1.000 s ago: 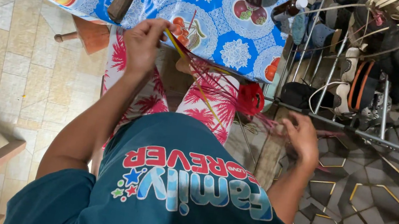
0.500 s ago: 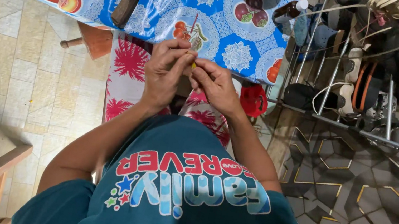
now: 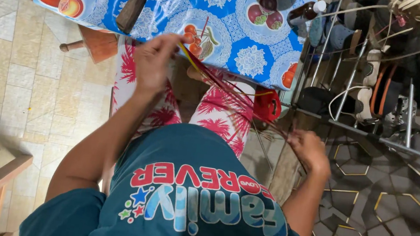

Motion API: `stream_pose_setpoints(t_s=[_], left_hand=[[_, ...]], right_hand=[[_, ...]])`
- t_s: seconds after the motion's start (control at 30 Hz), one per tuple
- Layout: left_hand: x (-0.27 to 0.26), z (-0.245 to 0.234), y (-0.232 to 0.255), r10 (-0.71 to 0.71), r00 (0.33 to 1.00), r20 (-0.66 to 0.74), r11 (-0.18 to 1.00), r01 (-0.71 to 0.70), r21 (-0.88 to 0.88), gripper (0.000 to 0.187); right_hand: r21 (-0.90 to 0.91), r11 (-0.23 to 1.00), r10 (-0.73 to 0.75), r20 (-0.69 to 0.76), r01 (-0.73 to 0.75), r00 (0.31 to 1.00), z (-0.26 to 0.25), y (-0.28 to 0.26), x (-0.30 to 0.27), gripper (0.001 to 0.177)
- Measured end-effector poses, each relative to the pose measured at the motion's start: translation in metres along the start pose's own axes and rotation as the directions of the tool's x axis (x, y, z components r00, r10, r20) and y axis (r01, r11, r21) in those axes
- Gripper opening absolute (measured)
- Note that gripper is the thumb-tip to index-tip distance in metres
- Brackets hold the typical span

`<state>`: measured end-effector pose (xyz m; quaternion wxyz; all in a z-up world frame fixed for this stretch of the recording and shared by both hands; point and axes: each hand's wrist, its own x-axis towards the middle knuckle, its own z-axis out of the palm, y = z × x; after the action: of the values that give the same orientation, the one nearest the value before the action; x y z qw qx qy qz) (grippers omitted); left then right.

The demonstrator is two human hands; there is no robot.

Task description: Weaving thin flexible strips of material using a pencil as a guide or tool.

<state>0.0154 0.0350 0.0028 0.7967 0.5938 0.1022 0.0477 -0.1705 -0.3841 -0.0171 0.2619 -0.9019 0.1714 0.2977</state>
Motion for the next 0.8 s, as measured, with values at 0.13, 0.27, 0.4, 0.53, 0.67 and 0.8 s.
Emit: stream_pose_setpoints(t_s=[0.13,0.27,0.4,0.53,0.67,0.8], left_hand=[[-0.04,0.032,-0.031,0.088,0.973,0.213,0.996,-0.088,-0.011,0.007],[-0.057,0.038,-0.031,0.238,0.904,0.354,0.964,-0.263,0.025,0.008],[-0.05,0.029,-0.025,0.302,0.884,0.358,0.933,-0.351,0.08,0.012],[-0.048,0.014,-0.028,0.234,0.908,0.349,0.952,-0.287,0.109,0.013],[-0.049,0.018,-0.033,0.227,0.909,0.349,0.953,-0.281,0.111,0.012],[-0.051,0.028,-0.036,0.213,0.921,0.326,0.968,-0.244,0.056,0.01]], right_hand=[[0.059,0.865,-0.451,-0.342,0.498,0.824,-0.032,-0.107,-0.037,0.054],[0.186,0.747,-0.537,-0.398,0.639,0.744,0.006,-0.195,0.009,0.037],[0.575,0.505,-0.571,-0.336,0.643,0.749,0.043,-0.245,0.033,0.021],[0.81,0.376,-0.498,-0.233,0.45,0.835,0.079,-0.24,0.053,0.017],[0.785,0.383,-0.496,-0.27,0.487,0.826,0.08,-0.222,0.056,0.017],[0.712,0.432,-0.51,-0.315,0.554,0.801,0.071,-0.201,0.056,0.019]])
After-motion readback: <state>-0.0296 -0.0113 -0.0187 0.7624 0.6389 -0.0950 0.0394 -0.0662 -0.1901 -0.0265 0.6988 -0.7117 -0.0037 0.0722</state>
